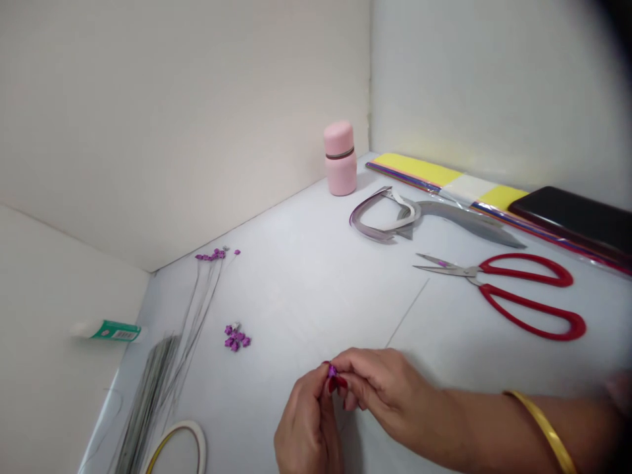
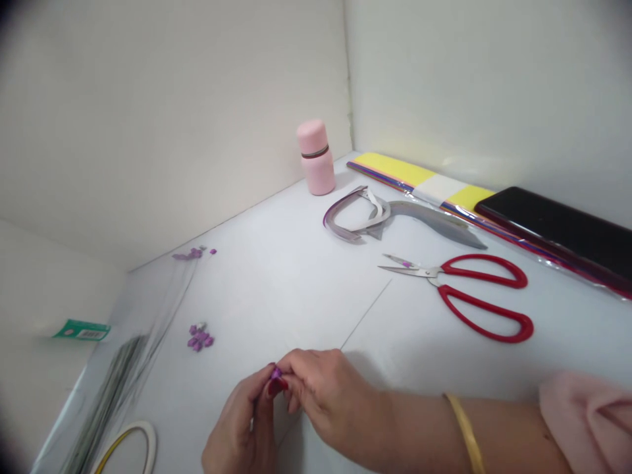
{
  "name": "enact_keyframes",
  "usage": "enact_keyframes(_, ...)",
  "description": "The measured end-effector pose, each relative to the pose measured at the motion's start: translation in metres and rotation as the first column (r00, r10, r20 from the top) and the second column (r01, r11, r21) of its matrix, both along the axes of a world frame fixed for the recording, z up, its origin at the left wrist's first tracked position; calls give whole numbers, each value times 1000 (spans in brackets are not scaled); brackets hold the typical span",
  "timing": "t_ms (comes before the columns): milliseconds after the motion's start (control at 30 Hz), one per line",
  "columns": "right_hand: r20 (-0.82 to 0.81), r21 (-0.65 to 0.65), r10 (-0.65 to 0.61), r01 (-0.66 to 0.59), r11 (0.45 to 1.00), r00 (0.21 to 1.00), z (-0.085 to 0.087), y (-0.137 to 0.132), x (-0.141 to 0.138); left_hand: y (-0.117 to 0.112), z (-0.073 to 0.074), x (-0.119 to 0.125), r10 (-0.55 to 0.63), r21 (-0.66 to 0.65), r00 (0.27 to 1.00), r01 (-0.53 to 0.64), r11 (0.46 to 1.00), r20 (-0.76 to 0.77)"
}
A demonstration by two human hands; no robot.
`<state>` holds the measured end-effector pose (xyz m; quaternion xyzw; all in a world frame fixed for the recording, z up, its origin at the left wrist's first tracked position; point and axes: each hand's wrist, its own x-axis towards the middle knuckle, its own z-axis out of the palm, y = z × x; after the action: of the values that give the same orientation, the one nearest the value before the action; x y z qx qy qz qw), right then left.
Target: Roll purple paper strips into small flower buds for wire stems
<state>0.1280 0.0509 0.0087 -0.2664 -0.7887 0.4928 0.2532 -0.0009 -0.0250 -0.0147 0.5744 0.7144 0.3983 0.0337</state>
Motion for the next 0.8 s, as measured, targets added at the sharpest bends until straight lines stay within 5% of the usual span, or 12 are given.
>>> enact_keyframes(200,63,90,-51,46,995,997,0,-3,-3,3,6,8,54,8,998,-54,998,12)
enact_keyframes(367,25,173,-48,43,984,999,1,-1,0,2,9,8,99,13,965,-105,994,244)
enact_keyframes(800,-66,142,29,-19,990,997,0,6,6,4,19,4,74,-76,661,-25,997,747)
